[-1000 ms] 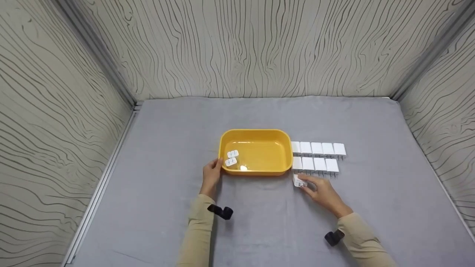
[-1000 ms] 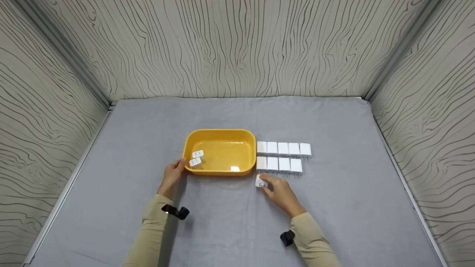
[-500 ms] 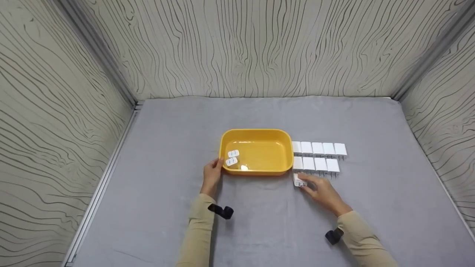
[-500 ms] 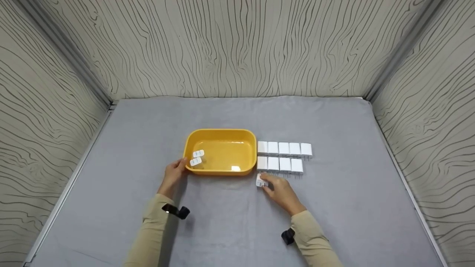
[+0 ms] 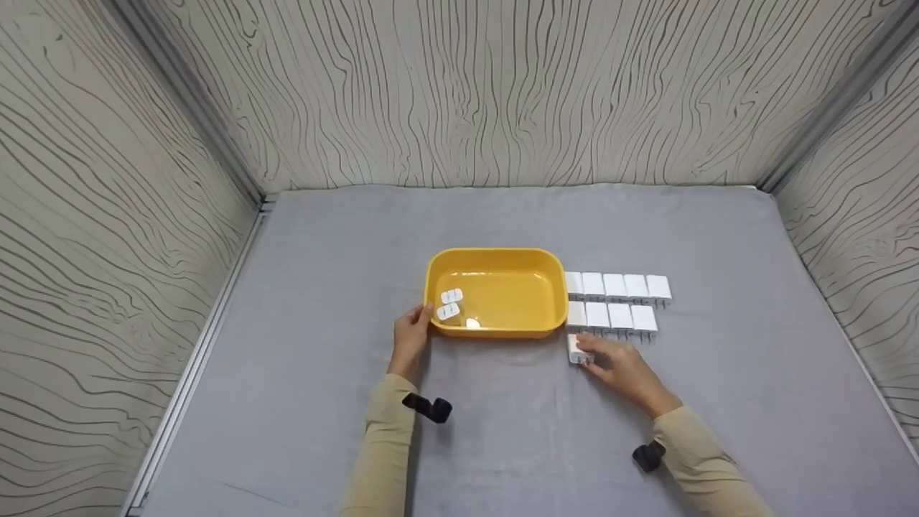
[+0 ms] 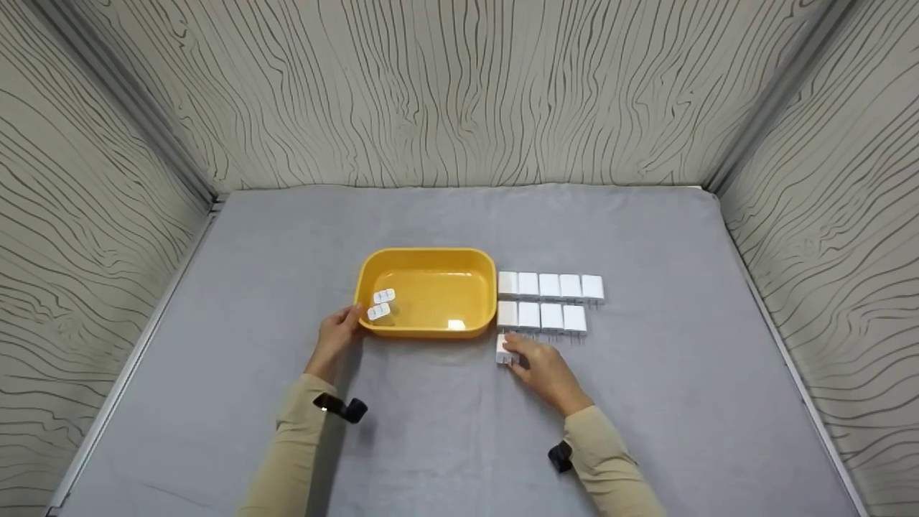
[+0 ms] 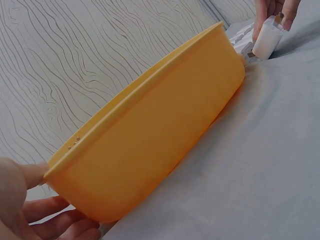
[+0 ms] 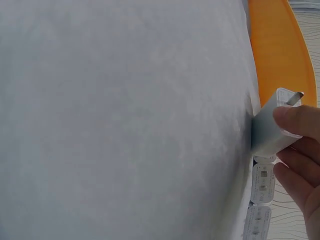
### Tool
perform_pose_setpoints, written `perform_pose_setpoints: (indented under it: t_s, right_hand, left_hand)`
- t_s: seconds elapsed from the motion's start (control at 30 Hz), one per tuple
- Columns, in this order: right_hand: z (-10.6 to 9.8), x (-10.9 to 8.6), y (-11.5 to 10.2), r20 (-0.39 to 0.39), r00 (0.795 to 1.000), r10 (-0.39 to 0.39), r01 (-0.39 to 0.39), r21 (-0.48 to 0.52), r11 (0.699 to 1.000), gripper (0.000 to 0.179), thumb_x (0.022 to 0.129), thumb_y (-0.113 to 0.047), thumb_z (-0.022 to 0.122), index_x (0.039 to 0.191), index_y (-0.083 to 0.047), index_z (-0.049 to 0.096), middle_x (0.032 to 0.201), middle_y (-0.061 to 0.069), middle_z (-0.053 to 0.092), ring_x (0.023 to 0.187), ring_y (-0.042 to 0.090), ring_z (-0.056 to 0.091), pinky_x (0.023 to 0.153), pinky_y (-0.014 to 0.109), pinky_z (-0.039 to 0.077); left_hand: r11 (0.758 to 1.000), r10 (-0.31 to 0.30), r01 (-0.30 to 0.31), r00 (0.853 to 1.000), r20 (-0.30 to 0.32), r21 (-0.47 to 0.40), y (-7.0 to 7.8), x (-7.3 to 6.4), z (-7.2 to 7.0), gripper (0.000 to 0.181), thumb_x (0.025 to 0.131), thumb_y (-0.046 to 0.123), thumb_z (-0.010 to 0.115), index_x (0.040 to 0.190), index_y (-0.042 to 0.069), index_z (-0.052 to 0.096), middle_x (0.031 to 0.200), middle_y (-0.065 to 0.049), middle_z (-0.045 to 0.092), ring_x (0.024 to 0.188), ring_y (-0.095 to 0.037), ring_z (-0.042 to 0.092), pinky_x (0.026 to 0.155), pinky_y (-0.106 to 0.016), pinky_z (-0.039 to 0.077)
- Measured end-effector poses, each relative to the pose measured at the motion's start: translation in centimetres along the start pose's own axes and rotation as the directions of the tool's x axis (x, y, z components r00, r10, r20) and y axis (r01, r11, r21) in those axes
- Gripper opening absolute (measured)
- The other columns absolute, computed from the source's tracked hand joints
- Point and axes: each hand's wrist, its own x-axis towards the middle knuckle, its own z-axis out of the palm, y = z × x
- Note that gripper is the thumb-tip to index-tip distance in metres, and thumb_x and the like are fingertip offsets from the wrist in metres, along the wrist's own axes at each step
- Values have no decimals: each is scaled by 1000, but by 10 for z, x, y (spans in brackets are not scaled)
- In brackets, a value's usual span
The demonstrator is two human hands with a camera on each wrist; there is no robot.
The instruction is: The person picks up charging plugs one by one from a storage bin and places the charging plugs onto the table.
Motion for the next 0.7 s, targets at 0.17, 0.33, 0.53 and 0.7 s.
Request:
perform_pose_setpoints:
  t_s: [0.17, 0.33, 0.53, 0.7]
  right_hand:
    - [-1, -1, -5, 41, 999, 16, -14, -40, 999, 42, 57, 9, 81, 97, -1, 71, 107, 16, 72, 95, 34, 69, 87, 26, 53]
    - [0, -2, -10, 38, 999, 17, -15, -57, 998, 42, 57, 11, 80, 97, 1, 71, 108, 17, 71, 97, 34, 68, 82, 42, 54]
    - [3, -4, -12, 10, 1000, 14, -13, -88, 996, 43, 54, 11, 80, 95, -1, 71, 107, 15, 72, 96, 32, 69, 84, 35, 52]
    - [4, -6, -14, 8, 1000, 2, -1, -106, 994, 46, 53, 11, 81, 96, -1, 71, 108, 14, 72, 97, 31, 69, 85, 33, 52]
  left_hand:
    - [1000, 7, -7, 1000, 3, -4, -1, 0, 0, 46, 99, 28, 52, 130, -6, 54, 137, -25, 53, 132, -34, 50, 111, -43, 40]
    - [1000, 8, -8, 1000, 5, -4, 0, 0, 0, 46, 100, 28, 52, 131, -7, 53, 137, -25, 53, 132, -34, 49, 111, -42, 40]
    - [1000, 8, -8, 1000, 2, 3, -1, 0, 0, 46, 99, 27, 52, 130, -7, 54, 136, -25, 54, 130, -34, 51, 109, -42, 41]
    - [1000, 31, -31, 1000, 0, 1, -2, 1, 0, 45, 99, 25, 52, 129, -9, 53, 135, -27, 54, 129, -35, 51, 108, -43, 42]
